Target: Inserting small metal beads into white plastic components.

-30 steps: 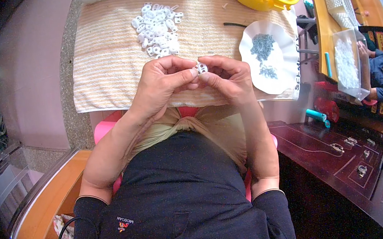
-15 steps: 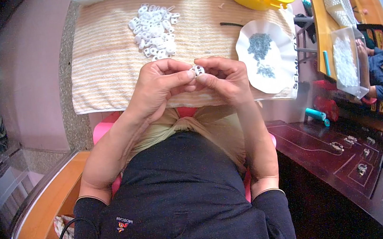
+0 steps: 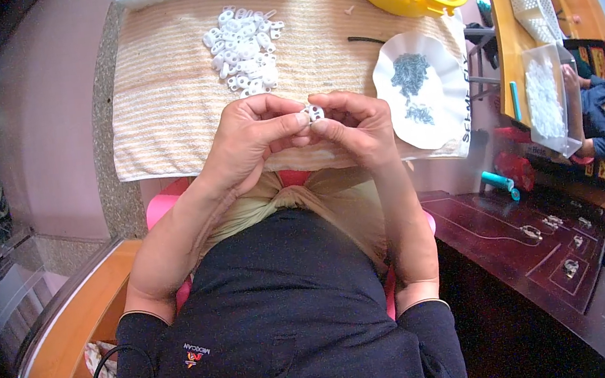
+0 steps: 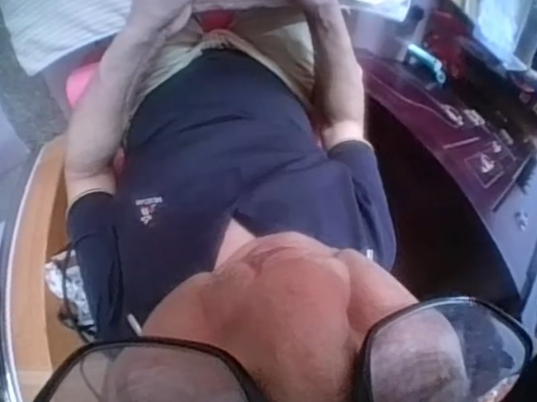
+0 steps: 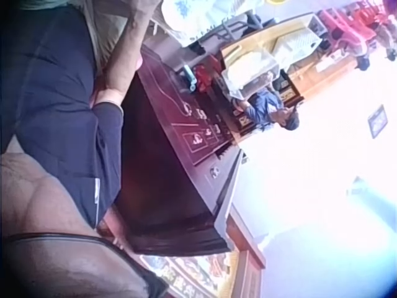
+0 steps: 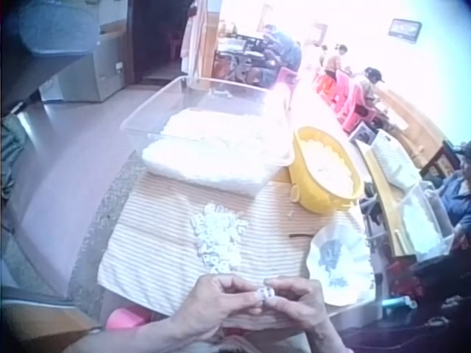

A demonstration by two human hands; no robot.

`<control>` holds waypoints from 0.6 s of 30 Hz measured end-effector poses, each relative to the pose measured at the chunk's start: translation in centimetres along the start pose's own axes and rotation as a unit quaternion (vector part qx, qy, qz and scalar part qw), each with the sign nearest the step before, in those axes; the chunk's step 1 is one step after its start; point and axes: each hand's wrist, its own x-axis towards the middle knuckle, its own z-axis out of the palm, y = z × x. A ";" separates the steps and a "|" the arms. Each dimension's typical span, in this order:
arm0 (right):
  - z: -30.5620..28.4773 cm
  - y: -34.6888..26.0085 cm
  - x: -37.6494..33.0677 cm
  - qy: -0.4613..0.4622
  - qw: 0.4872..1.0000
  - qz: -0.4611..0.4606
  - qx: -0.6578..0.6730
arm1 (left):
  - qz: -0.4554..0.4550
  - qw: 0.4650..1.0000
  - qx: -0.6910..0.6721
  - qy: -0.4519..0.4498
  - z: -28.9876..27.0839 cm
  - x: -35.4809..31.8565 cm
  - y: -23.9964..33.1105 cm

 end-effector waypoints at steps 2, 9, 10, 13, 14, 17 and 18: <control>0.0 0.0 0.0 -0.004 1.000 -0.002 0.002 | 0.002 1.000 0.003 -0.004 0.0 0.0 0.0; -0.2 -0.1 -0.3 0.003 1.000 0.010 -0.013 | -0.005 1.000 0.008 0.000 0.0 0.0 -0.1; -0.3 -0.1 -0.3 -0.002 1.000 0.010 -0.019 | -0.008 1.000 0.004 0.002 0.0 0.0 0.0; -0.3 -0.1 -0.3 -0.002 1.000 0.008 -0.022 | -0.016 1.000 -0.002 0.005 0.2 -0.1 0.2; -0.3 0.0 -0.3 0.002 1.000 0.006 -0.021 | -0.018 1.000 -0.003 0.005 0.2 -0.1 0.2; -0.4 -0.2 -0.4 0.002 1.000 0.003 -0.024 | -0.028 1.000 -0.002 0.008 0.1 0.0 0.0; -0.4 -0.2 -0.4 0.002 1.000 0.005 -0.023 | -0.029 1.000 -0.002 0.009 0.1 -0.1 0.1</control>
